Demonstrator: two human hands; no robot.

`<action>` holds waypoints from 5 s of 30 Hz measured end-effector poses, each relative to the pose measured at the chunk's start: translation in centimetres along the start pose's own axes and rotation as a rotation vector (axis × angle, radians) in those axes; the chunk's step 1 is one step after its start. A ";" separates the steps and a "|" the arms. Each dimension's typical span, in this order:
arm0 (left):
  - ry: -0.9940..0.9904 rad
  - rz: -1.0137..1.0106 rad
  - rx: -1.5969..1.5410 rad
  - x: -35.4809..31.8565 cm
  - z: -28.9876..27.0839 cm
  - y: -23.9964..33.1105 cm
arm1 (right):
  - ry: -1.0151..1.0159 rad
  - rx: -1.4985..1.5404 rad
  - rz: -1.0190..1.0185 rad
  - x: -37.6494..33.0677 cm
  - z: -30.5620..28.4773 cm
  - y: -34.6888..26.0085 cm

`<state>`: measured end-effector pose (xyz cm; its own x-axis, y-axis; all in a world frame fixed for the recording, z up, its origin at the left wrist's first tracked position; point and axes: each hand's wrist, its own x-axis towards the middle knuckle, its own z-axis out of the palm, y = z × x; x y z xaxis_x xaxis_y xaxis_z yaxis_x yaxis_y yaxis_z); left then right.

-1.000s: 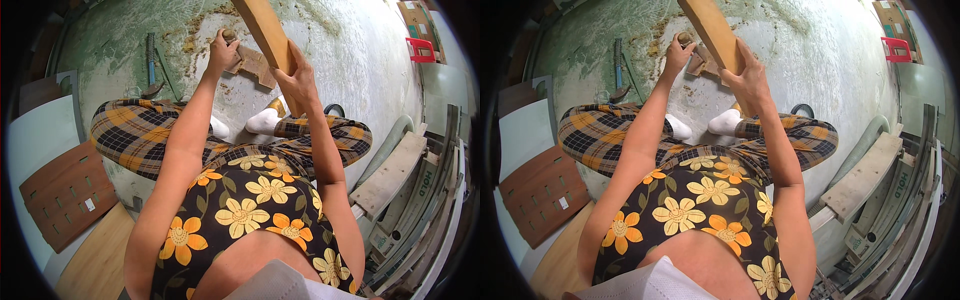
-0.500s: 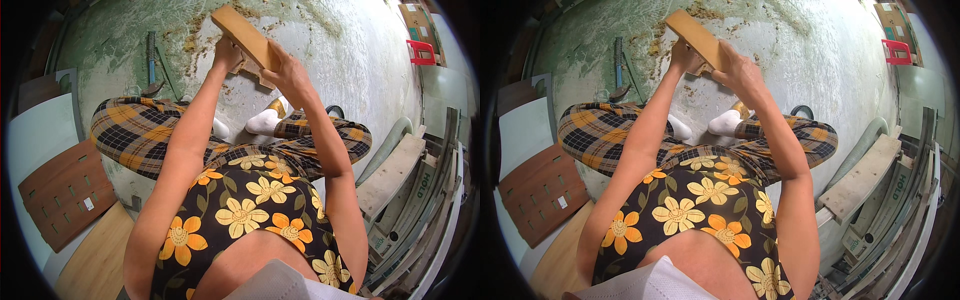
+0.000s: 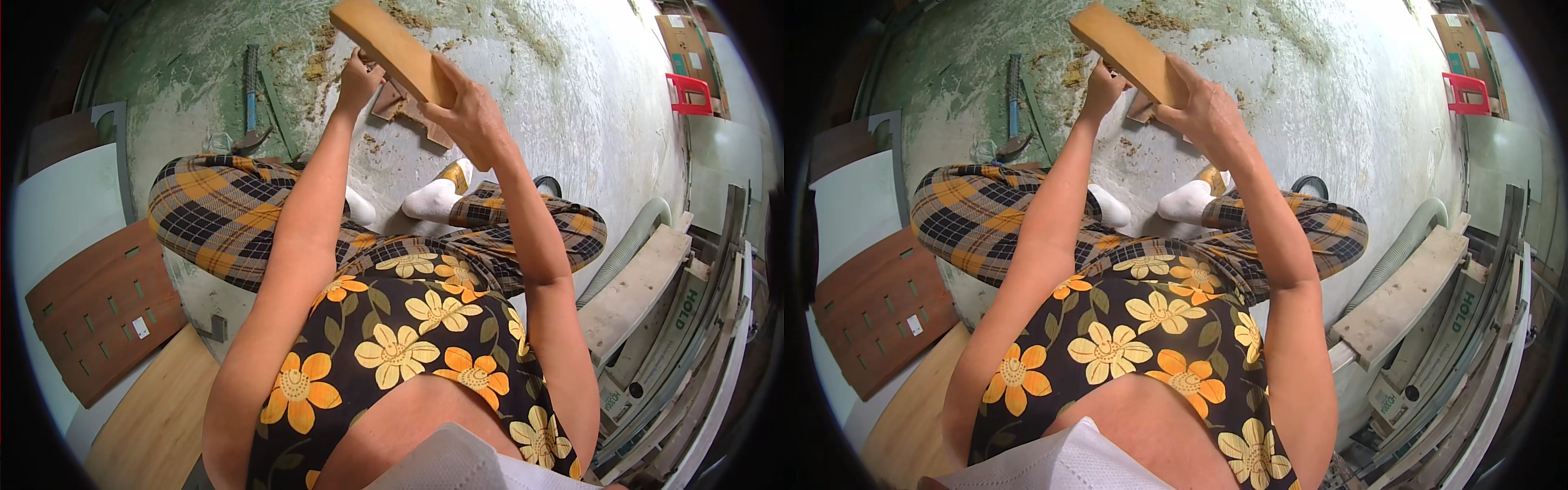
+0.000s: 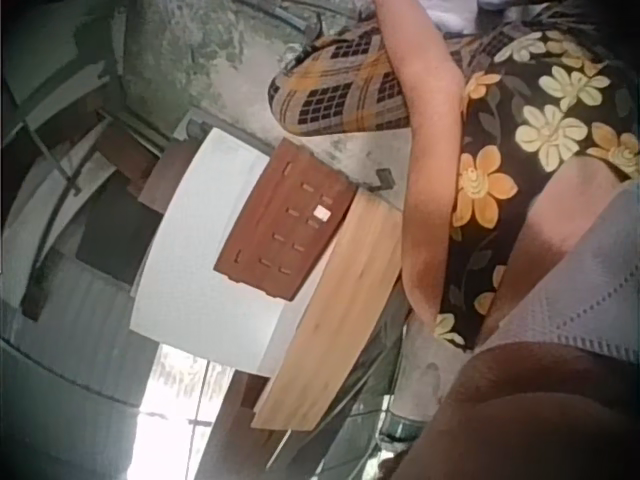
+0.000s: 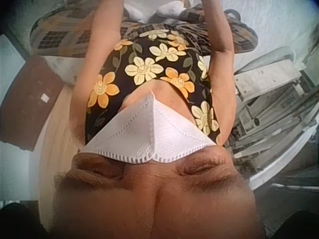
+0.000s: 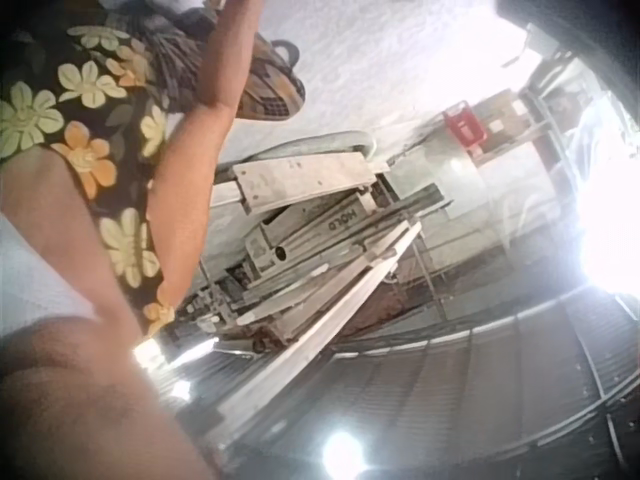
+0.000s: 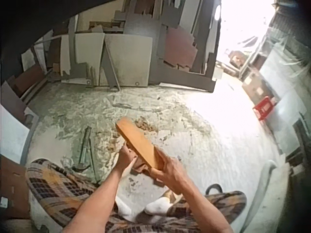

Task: The person works on pieces of wood using a hand plane and a hammer.

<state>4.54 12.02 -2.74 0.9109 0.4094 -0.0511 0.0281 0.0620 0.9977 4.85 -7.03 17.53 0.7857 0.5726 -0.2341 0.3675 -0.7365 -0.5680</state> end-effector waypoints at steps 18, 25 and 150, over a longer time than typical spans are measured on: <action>0.015 0.158 0.267 -2.8 5.3 5.5 | 0.394 0.431 0.048 -4.9 -0.1 5.2; -0.112 0.385 0.494 -8.0 9.5 5.5 | 0.489 0.511 0.090 -9.0 0.7 5.9; 0.199 0.031 0.556 -1.6 1.3 3.3 | 0.502 0.953 0.214 -11.9 8.7 8.6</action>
<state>3.70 10.34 0.71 0.8215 0.5696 0.0243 0.2635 -0.4172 0.8698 -5.66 -17.05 8.58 0.9800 0.0950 -0.1748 -0.1654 -0.0989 -0.9812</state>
